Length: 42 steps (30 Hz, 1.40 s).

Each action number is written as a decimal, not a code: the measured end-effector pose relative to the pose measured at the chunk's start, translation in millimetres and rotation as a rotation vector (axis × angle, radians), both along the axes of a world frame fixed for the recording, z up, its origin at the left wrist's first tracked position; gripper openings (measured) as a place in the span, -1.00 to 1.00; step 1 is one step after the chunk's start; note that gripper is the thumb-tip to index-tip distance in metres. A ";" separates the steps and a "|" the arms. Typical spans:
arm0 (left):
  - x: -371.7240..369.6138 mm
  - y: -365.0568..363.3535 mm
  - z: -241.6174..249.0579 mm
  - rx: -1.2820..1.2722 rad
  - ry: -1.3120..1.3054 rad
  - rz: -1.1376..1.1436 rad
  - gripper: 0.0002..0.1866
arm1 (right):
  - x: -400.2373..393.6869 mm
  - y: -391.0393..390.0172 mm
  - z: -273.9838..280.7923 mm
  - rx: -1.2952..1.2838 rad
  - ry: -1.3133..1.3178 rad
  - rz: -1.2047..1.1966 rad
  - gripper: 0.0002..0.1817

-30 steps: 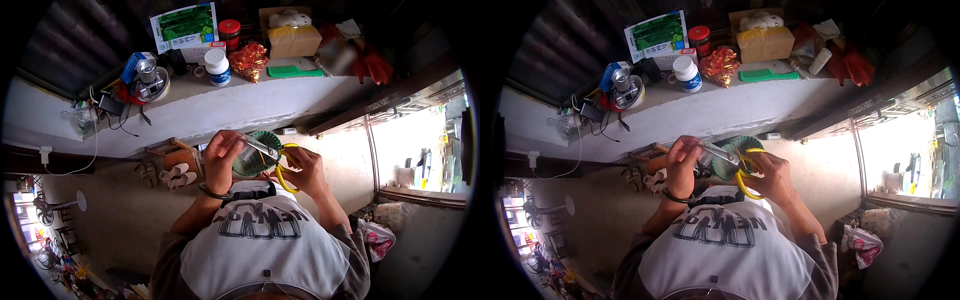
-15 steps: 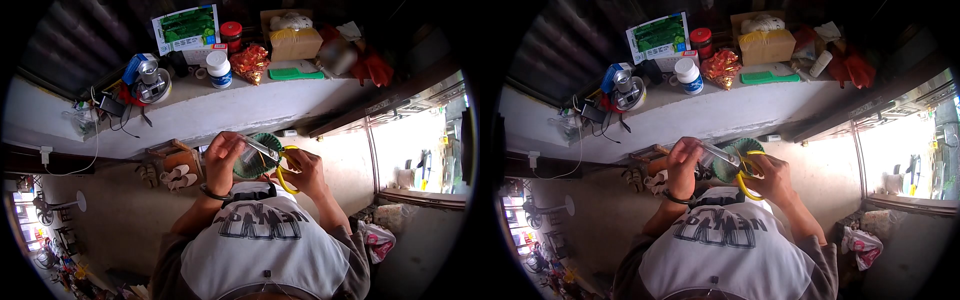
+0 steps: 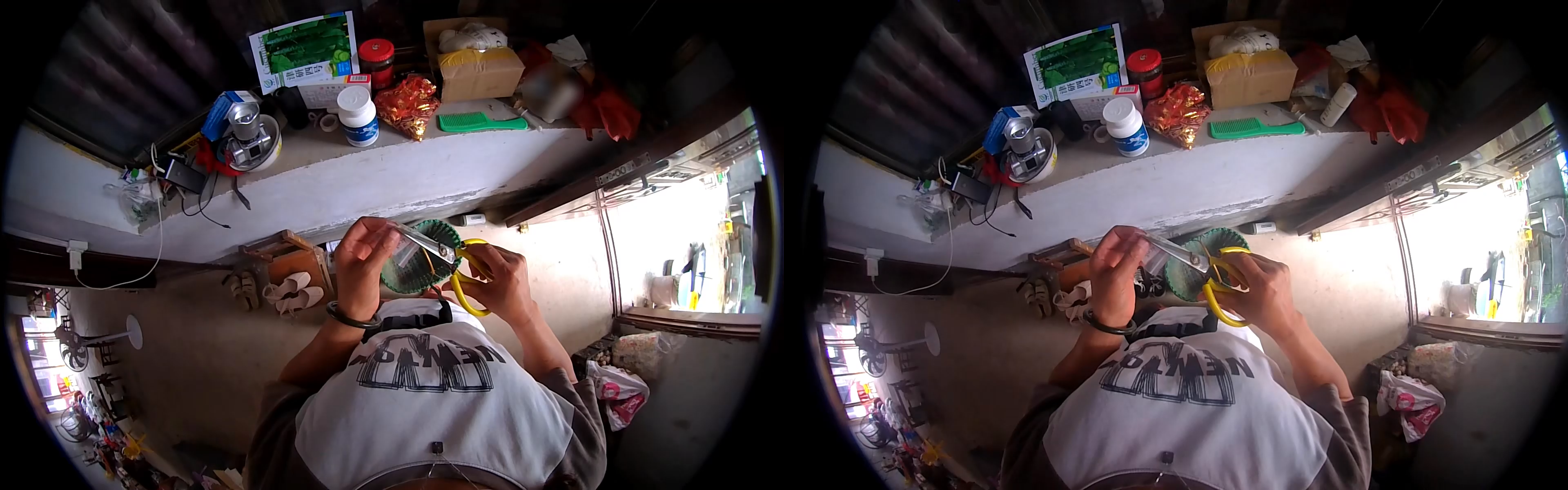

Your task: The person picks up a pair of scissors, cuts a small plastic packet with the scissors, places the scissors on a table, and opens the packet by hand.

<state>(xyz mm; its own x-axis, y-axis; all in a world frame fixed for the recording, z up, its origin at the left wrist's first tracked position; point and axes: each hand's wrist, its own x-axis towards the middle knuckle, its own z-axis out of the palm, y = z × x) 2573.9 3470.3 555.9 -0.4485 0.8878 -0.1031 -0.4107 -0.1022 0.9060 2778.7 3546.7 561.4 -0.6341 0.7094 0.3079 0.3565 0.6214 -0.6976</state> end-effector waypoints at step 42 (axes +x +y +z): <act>1.6 2.9 0.5 -0.018 -0.013 -0.017 -0.91 | 9.0 -5.3 -23.8 -0.200 0.035 -0.101 -0.48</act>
<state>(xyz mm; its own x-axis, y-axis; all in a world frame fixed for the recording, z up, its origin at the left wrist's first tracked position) 2575.5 3473.2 556.4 -0.4316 0.8934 -0.1249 -0.4238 -0.0786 0.9023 2787.7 3541.4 537.6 -0.5485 0.8176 0.1754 0.3835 0.4324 -0.8161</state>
